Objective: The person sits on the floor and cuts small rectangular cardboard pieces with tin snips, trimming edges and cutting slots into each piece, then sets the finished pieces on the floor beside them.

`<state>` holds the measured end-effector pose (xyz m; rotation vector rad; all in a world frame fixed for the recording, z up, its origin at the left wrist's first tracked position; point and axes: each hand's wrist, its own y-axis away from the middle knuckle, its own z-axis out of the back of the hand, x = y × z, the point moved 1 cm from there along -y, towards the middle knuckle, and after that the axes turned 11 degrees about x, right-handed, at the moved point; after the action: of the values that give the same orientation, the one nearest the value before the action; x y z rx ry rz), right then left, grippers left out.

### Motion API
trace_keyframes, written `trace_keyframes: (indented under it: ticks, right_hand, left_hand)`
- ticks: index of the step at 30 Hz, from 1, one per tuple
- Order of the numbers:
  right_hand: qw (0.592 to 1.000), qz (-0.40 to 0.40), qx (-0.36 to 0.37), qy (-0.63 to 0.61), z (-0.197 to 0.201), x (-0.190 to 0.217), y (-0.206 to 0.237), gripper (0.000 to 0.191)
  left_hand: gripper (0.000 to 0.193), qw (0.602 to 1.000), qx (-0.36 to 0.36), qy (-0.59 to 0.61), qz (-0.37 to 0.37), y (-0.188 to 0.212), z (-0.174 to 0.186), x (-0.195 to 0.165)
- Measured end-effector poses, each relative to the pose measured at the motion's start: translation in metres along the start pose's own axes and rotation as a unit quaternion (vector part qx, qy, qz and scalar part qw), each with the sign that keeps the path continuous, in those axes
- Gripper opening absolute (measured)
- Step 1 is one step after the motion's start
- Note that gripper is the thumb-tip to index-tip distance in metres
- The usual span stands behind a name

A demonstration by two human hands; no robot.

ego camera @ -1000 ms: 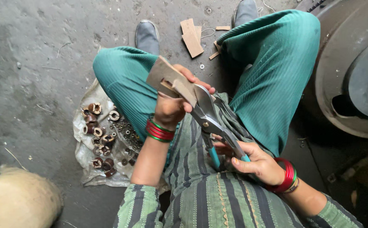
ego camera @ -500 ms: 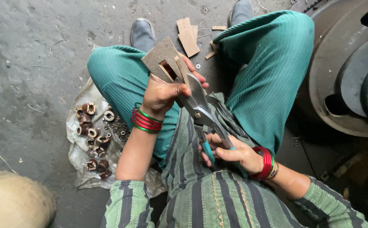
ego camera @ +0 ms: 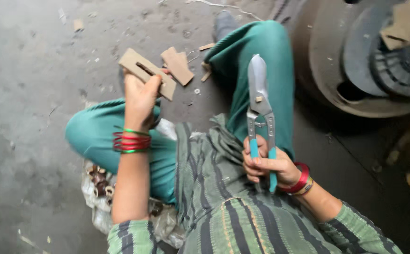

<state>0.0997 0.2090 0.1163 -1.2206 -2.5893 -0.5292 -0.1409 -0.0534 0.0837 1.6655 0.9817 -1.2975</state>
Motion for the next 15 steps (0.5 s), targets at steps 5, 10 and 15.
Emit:
trace_keyframes:
  ticks: [5,10,15]
  right_hand:
    - [0.995,0.001,-0.046,0.093,0.012,-0.006,0.039,0.031]
    - [0.992,-0.025,-0.042,0.118,0.017,-0.014,0.054,0.022]
    - [0.962,0.012,-0.081,0.261,0.024,-0.001,0.067,0.016]
  left_hand:
    - [0.023,0.981,0.165,0.101,-0.025,-0.079,-0.126,-0.054]
    - [0.004,0.934,0.342,0.013,0.101,-0.178,-0.310,-0.033]
    - [0.032,0.893,0.397,-0.021,0.212,-0.228,-0.469,0.032]
